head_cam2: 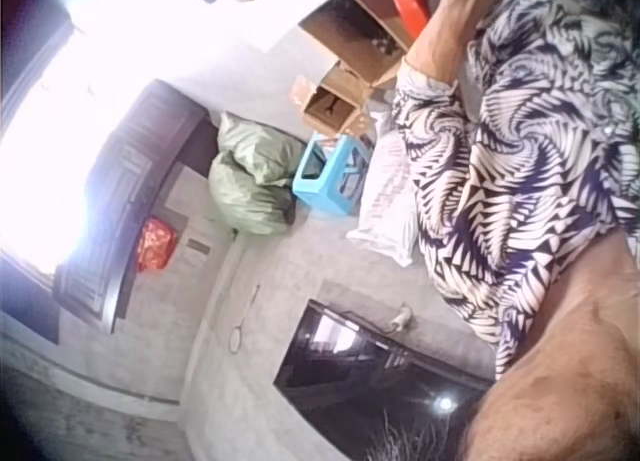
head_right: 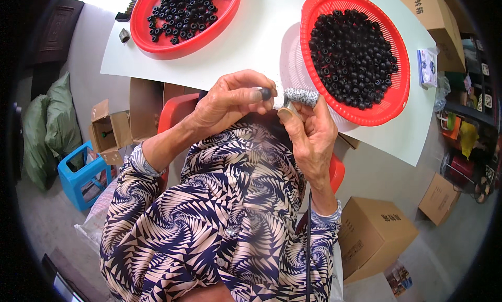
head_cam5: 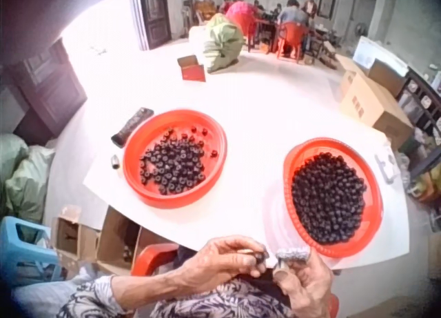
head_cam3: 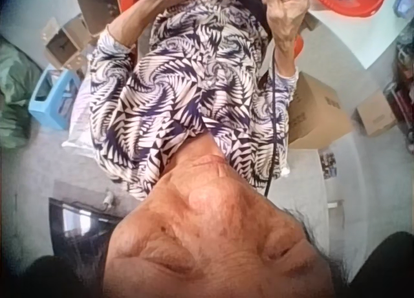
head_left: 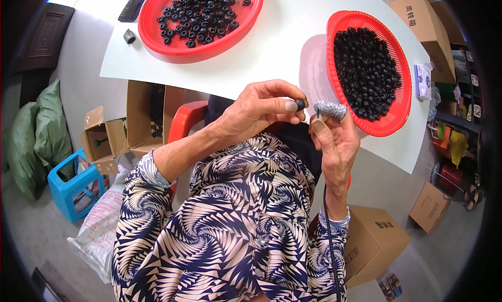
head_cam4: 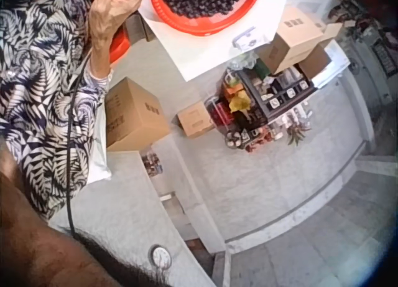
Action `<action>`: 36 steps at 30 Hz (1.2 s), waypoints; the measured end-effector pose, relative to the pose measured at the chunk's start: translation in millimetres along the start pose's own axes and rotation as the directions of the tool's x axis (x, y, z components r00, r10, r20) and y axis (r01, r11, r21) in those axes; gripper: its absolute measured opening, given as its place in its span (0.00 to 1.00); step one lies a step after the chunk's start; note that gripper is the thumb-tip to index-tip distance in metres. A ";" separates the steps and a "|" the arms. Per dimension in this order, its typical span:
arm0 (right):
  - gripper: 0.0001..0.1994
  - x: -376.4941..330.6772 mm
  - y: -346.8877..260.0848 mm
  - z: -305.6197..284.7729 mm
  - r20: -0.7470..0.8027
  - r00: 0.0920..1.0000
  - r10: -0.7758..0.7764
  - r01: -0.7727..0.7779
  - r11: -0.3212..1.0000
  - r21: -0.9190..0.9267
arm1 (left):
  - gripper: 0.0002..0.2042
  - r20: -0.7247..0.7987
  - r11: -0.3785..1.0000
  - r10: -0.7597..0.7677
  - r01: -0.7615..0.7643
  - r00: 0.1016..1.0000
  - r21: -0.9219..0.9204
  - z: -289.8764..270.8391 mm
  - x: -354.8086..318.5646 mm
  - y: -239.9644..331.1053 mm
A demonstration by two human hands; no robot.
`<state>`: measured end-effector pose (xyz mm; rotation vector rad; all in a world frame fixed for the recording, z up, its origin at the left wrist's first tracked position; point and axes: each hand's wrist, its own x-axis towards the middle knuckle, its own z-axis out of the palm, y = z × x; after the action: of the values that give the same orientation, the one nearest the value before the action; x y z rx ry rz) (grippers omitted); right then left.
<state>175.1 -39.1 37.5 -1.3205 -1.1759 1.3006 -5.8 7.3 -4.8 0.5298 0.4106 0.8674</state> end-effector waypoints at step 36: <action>0.14 -1.0 -4.4 4.6 0.047 0.999 -0.010 0.016 0.991 -0.135 | 0.08 -0.130 0.978 -0.027 0.053 0.991 0.204 4.0 -3.1 8.9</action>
<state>170.3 -39.6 41.9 -1.3838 -1.3227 1.2656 -10.9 8.5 4.0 0.6574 0.6307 0.8264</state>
